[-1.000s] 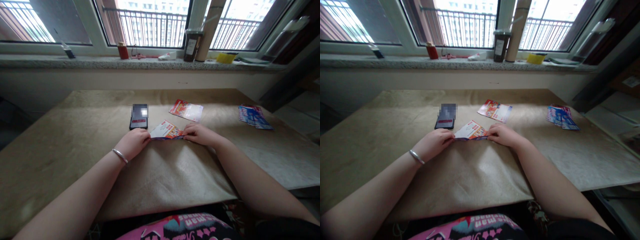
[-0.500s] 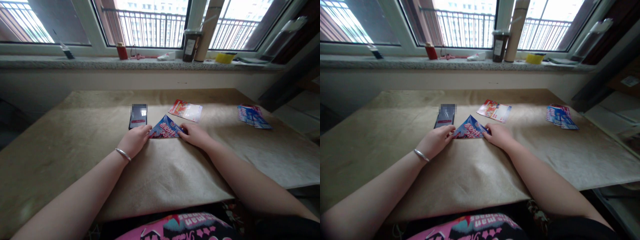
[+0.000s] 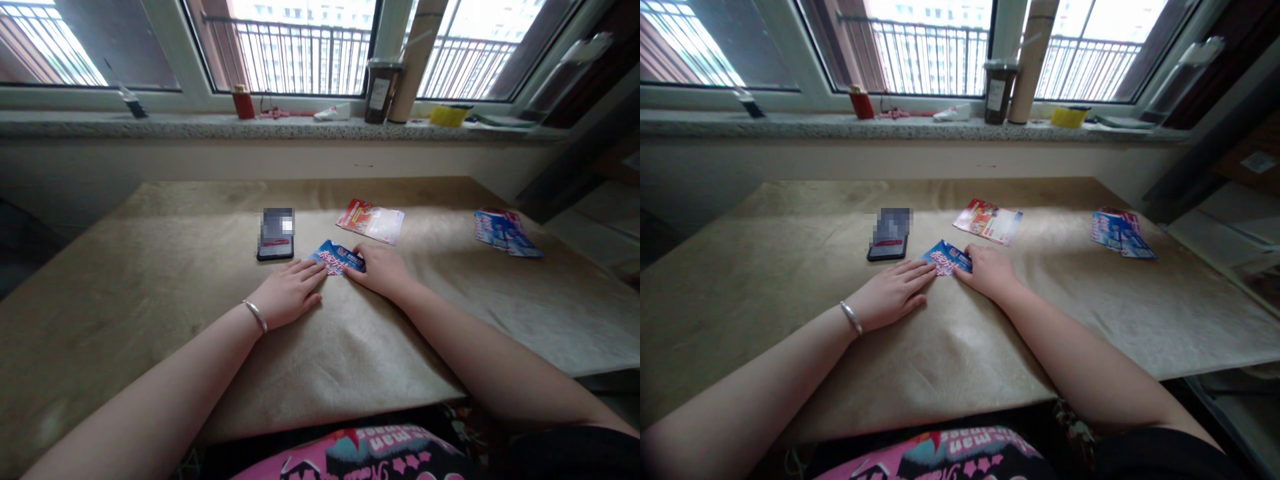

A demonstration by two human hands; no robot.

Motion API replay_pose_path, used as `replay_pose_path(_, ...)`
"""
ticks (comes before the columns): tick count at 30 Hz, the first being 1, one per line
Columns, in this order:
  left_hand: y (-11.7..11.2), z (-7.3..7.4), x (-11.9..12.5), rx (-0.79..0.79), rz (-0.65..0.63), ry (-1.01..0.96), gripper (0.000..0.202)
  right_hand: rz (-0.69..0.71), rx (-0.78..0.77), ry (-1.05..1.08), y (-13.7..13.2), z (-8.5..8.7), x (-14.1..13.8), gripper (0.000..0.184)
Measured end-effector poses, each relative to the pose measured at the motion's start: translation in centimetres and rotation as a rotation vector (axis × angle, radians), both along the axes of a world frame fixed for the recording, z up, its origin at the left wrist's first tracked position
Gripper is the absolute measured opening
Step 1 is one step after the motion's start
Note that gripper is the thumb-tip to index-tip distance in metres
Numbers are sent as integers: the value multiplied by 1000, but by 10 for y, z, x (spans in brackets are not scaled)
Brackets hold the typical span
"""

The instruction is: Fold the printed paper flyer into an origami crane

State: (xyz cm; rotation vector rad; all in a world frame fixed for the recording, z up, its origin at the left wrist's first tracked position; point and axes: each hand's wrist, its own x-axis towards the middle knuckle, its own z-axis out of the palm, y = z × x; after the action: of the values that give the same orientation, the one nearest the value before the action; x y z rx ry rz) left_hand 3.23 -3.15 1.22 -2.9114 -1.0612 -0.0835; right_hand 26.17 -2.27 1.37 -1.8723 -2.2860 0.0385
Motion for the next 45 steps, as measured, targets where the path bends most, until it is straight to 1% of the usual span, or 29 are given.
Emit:
replay_pose_path(3, -2, 2, 0, -73, 16, 19, 56, 41, -25, 37, 2, -2, 6, 41)
replay_pose_path(7, -6, 10, 0, -111, 73, 45, 57, 98, -40, 52, 4, 0, 15, 35)
replay_pose_path(13, -11, 22, -3, -146, 168, 90, 59, 102, -97, 38, 3, 3, 27, 32)
replay_pose_path(15, -12, 25, -5, -141, 188, 93, 57, 111, -98, 32, 3, 2, 29, 33)
replay_pose_path(18, -14, 29, -7, -91, 251, 91, 39, 129, -73, 25, 3, -1, 30, 35)
replay_pose_path(21, -13, 31, -9, -59, 332, 88, 33, 137, -68, 30, 3, -2, 30, 34)
replay_pose_path(26, -10, 32, -14, -16, 441, 58, 34, 133, -85, 58, 4, -1, 31, 33)
replay_pose_path(29, -10, 32, -15, 12, 464, 72, 34, 152, -72, 87, 4, -2, 33, 33)
replay_pose_path(34, -10, 32, -13, 36, 481, 77, 28, 183, -64, 159, 6, -6, 37, 30)
replay_pose_path(36, -9, 31, -13, 51, 495, 56, 24, 194, -64, 199, 7, -8, 38, 29)
replay_pose_path(38, -7, 28, -14, 59, 497, 21, 26, 207, -58, 256, 9, -10, 39, 27)
replay_pose_path(41, -3, 23, -15, 32, 460, -40, 28, 205, -68, 362, 11, -13, 37, 23)
replay_pose_path(45, -2, 21, -14, -38, 444, -126, 19, 195, -68, 510, 11, -17, 34, 13)
